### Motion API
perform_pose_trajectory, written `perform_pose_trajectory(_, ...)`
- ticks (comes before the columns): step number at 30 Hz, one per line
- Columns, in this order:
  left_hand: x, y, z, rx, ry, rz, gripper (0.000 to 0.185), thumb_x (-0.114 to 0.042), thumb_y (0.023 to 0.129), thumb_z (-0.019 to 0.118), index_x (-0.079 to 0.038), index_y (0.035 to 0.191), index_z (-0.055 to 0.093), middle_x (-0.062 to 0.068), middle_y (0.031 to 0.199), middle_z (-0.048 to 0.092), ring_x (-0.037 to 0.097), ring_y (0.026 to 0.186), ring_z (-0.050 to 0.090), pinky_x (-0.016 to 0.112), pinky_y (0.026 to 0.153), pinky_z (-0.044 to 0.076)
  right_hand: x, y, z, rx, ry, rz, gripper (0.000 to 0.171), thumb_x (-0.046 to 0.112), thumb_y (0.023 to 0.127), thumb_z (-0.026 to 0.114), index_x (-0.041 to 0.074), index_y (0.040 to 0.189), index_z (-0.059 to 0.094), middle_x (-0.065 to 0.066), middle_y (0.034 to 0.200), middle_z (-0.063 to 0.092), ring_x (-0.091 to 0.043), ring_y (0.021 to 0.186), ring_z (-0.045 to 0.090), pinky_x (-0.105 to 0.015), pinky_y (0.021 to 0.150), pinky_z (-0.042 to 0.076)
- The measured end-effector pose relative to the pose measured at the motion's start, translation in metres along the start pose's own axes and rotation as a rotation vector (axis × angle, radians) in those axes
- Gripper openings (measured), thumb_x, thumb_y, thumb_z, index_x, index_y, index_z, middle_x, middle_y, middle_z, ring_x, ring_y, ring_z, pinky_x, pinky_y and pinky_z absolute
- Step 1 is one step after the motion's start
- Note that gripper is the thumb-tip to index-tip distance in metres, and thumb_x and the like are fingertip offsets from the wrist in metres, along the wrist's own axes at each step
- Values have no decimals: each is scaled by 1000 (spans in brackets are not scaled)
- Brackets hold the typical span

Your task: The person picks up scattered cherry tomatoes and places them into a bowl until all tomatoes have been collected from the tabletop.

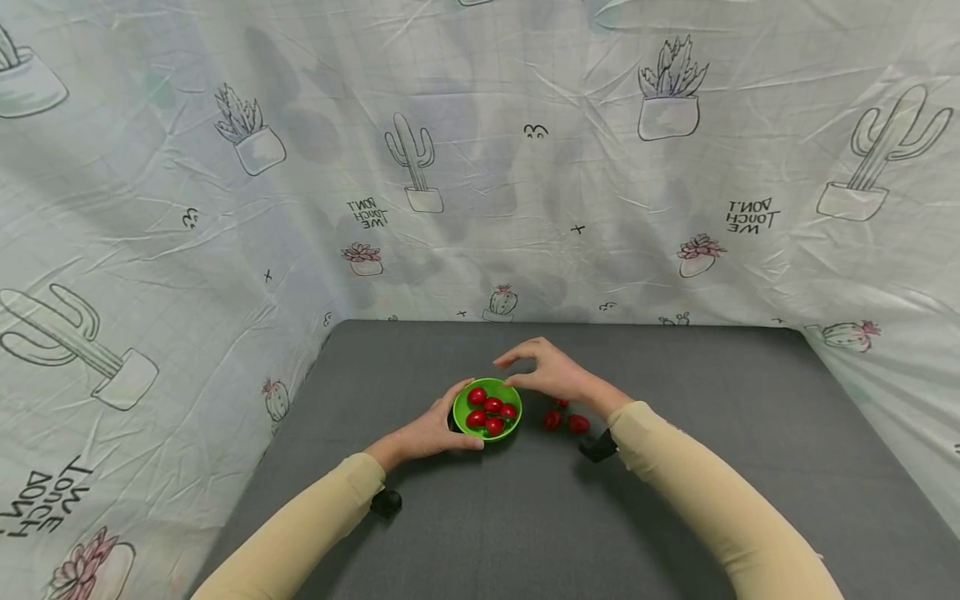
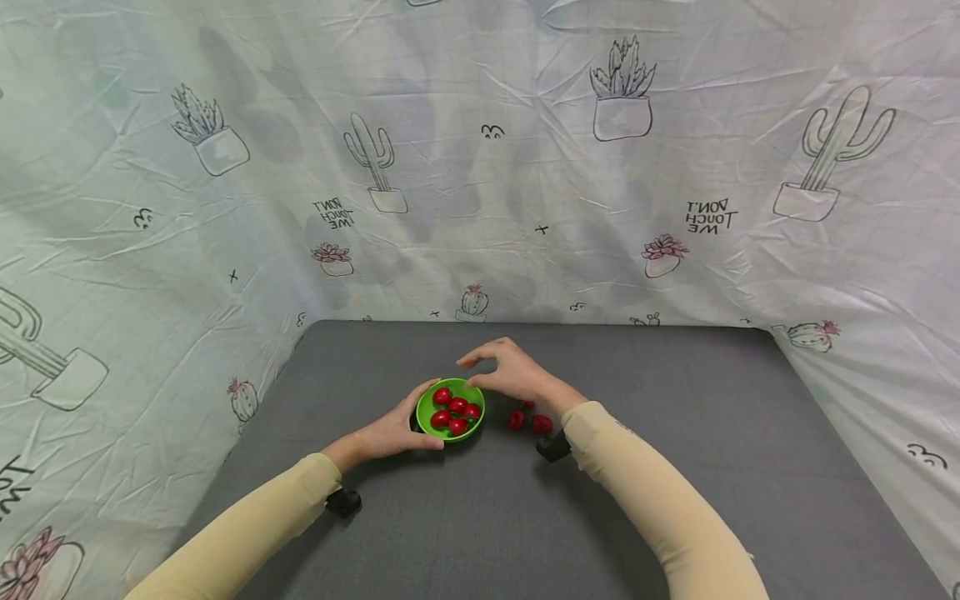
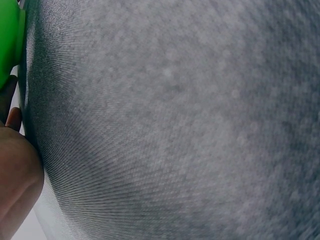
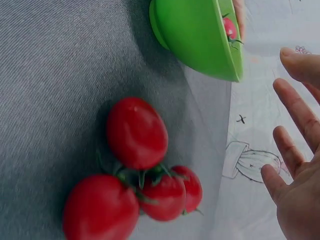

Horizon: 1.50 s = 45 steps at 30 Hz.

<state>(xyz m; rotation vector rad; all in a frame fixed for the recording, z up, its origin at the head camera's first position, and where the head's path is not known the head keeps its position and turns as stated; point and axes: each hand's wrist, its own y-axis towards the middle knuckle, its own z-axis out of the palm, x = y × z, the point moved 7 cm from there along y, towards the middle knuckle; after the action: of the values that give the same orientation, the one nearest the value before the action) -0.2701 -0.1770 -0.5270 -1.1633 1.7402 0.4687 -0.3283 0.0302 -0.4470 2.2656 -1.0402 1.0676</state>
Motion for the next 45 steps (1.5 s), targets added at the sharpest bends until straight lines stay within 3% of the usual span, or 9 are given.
perform_pose_trajectory(17,-1,-1,0,-22,22,-2,108,-49,84,84,-32,165,15,10,164,24,33,148,25,63,113,27,-14,-36,-28,-55,-21,68,34,31,95,77,31,128,71,7,132,61,-25,138,35,-60,108,35)
perform_pose_trajectory(33,-1,-3,-1,-12,34,2,108,-50,84,83,-30,166,14,9,166,20,33,150,21,64,112,27,-20,-70,-42,-93,-40,38,38,24,96,76,23,133,69,1,131,62,-29,135,38,-64,105,35)
perform_pose_trajectory(45,-1,-2,1,-9,31,8,107,-49,84,84,-33,165,15,8,166,20,32,151,21,62,114,26,-30,-92,-47,-119,-98,29,48,30,93,79,16,138,66,0,134,61,-32,135,40,-64,105,35)
